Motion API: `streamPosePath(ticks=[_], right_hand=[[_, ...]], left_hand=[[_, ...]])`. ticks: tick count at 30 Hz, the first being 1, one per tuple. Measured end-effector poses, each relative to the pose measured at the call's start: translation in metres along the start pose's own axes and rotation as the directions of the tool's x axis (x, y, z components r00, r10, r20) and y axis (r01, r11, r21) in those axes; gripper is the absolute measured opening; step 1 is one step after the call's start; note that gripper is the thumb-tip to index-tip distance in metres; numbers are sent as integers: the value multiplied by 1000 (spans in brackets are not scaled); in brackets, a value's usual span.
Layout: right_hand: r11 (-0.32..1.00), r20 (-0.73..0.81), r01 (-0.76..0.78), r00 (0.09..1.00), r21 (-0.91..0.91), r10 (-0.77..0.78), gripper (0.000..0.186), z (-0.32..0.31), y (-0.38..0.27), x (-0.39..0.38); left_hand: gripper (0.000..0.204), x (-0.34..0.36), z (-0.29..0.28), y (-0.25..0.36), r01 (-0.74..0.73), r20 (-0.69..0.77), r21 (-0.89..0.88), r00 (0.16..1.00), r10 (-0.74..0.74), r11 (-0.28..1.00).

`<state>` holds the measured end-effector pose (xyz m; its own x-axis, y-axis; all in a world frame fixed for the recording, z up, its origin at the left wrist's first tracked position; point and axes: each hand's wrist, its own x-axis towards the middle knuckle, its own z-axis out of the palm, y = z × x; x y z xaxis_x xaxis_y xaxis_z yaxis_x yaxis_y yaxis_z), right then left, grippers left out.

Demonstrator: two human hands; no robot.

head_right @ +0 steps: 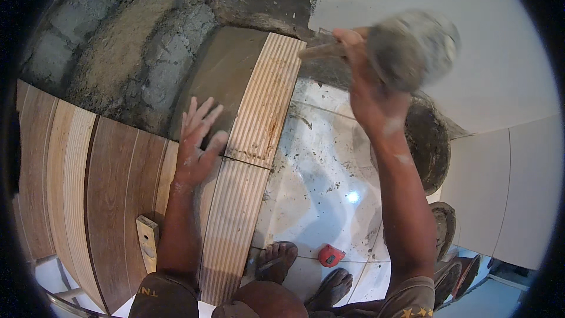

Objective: Apply mortar to tiles and place them on concrete stairs, tapping with a rubber mallet.

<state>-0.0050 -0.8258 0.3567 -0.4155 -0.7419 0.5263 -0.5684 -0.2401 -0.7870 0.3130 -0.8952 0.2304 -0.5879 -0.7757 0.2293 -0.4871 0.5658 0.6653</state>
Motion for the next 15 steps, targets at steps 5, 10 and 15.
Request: streamPosePath(ticks=[5, 10, 15], right_hand=[[987, -135, -149, 979, 61, 156, 20, -33, 9, -44], [911, -85, -394, 919, -125, 386, 25, -55, 61, -108], [721, 91, -627, 733, -293, 674, 34, -39, 100, -203]], left_hand=[[46, 1, 7, -12, 57, -267, -87, 961, -78, 995], [44, 3, 13, -10, 86, -412, -221, 895, -172, 972], [50, -3, 19, 17, -66, -279, 108, 956, 93, 992]])
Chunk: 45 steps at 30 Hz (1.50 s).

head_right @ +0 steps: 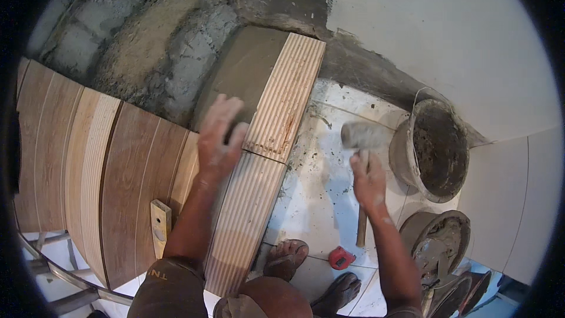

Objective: Apply mortar to tiles and place them on concrete stairs, tapping with a rubber mallet.

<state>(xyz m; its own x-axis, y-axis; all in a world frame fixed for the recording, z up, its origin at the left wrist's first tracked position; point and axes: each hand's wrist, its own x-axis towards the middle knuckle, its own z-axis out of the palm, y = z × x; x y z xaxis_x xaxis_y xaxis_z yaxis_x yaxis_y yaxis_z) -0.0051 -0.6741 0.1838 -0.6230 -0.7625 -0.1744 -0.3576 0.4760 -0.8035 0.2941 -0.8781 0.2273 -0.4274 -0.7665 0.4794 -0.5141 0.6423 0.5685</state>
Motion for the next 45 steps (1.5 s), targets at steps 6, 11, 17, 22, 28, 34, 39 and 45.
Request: streamPosePath(ticks=[6, 11, 17, 22, 28, 34, 39, 45], right_hand=[[959, 171, -42, 981, -281, 93, 34, 3, 71, -60], [977, 178, -96, 975, -192, 131, 29, -1, 111, -85], [984, 80, -32, 996, -176, 47, 27, -1, 146, -98], [897, 11, 121, 992, -425, -129, 28, 4, 147, -105], [895, -13, 113, 991, -431, -131, 34, 0, 142, -116], [901, 7, 94, 995, -424, -101, 42, 0, 152, -129], [912, -93, 122, 981, -392, -171, 58, -4, 149, -142], [886, 398, 394, 874, -244, -279, 39, -12, 119, -165]], left_hand=[[69, -31, 36, 68, -304, 379, -132, 864, 332, 943], [66, -43, 38, 93, -336, 328, -353, 829, 452, 873], [40, -55, 52, 95, -364, 472, -328, 737, 484, 872], [36, -53, 54, 97, -403, 425, -294, 757, 496, 867], [36, -54, 54, 98, -375, 442, -304, 759, 479, 876], [38, -54, 54, 100, -366, 493, -259, 745, 449, 894], [34, -57, 63, 98, -393, 500, -246, 731, 463, 886], [41, -56, 51, 94, -341, 570, -194, 724, 389, 920]])
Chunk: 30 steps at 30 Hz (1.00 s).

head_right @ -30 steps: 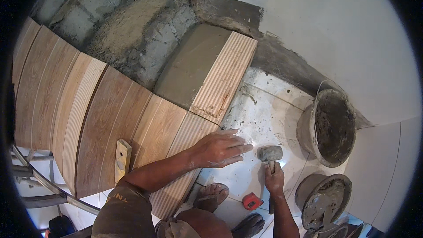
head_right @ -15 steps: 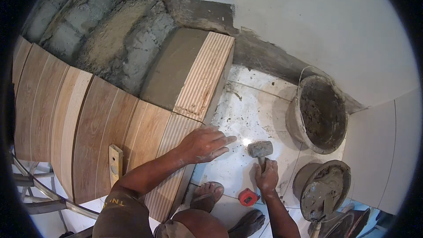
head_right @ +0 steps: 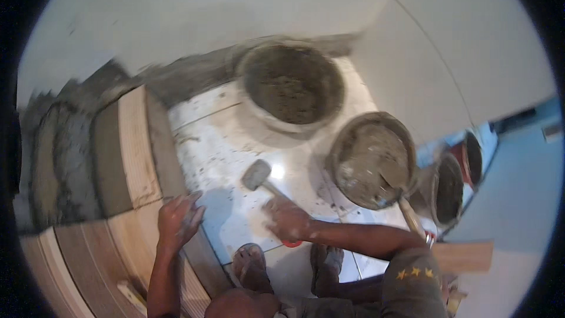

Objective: Apply mortar to tiles and place them on concrete stairs, tapping with a rubber mallet.

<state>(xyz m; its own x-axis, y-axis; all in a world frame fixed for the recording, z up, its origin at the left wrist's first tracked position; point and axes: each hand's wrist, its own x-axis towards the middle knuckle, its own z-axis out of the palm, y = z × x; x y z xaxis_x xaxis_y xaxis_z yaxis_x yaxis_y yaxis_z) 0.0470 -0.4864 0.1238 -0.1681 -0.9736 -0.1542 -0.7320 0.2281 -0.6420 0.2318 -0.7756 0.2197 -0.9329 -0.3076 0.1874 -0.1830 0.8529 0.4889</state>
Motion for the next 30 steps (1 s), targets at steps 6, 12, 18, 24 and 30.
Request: streamPosePath(ticks=[6, 12, 18, 24, 30], right_hand=[[999, 161, -28, 987, 37, 21, 39, -169, -65, -48], [592, -459, -761, 640, -265, 617, 38, -294, -44, -161], [281, -112, -956, 290, -86, 951, 70, -217, -30, -251], [386, -241, -922, 365, 44, 899, 48, -225, -38, -264], [363, -255, -921, 320, 144, 913, 44, -240, -84, -294]], left_hand=[[43, 18, 4, 14, -85, -42, -37, 996, 83, 996], [39, 19, 10, 12, 12, -8, -35, 1000, -13, 999], [38, 15, 15, 2, -8, 38, -68, 999, 11, 998], [35, 13, 14, 7, 66, 75, -41, 995, -63, 997], [34, 14, 19, 6, 109, 39, -2, 993, -109, 994]])
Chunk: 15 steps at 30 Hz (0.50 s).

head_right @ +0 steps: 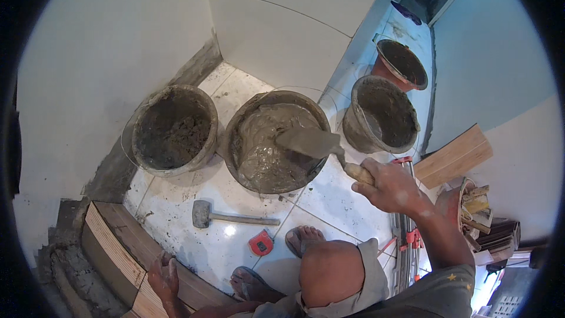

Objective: Apply mortar to tiles and place them on concrete stairs, tapping with a rubber mallet.

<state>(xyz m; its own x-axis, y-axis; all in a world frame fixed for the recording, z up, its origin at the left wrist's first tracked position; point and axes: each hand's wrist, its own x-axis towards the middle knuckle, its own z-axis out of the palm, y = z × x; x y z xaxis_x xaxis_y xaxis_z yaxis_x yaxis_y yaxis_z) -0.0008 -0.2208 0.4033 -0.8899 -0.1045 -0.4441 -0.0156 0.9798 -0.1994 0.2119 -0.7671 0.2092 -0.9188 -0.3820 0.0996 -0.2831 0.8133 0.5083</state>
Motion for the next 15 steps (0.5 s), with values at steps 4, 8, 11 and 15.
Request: streamPosePath(ticks=[4, 8, 11, 15], right_hand=[[961, -76, -31, 996, 276, 54, 45, 40, 15, 2], [865, -164, 51, 986, 500, 36, 38, 136, 14, 8], [879, -269, 83, 962, 470, 53, 44, 182, -17, 11], [868, -449, 190, 893, 460, 42, 48, 240, -32, 28]], left_hand=[[34, 5, -3, 6, -19, 27, 48, 999, 18, 999], [34, 5, -4, 6, -29, 47, 69, 999, 26, 997], [35, 4, -3, 2, -34, 60, 85, 998, 29, 996], [35, 5, -4, 8, -57, 84, 48, 995, 53, 997]])
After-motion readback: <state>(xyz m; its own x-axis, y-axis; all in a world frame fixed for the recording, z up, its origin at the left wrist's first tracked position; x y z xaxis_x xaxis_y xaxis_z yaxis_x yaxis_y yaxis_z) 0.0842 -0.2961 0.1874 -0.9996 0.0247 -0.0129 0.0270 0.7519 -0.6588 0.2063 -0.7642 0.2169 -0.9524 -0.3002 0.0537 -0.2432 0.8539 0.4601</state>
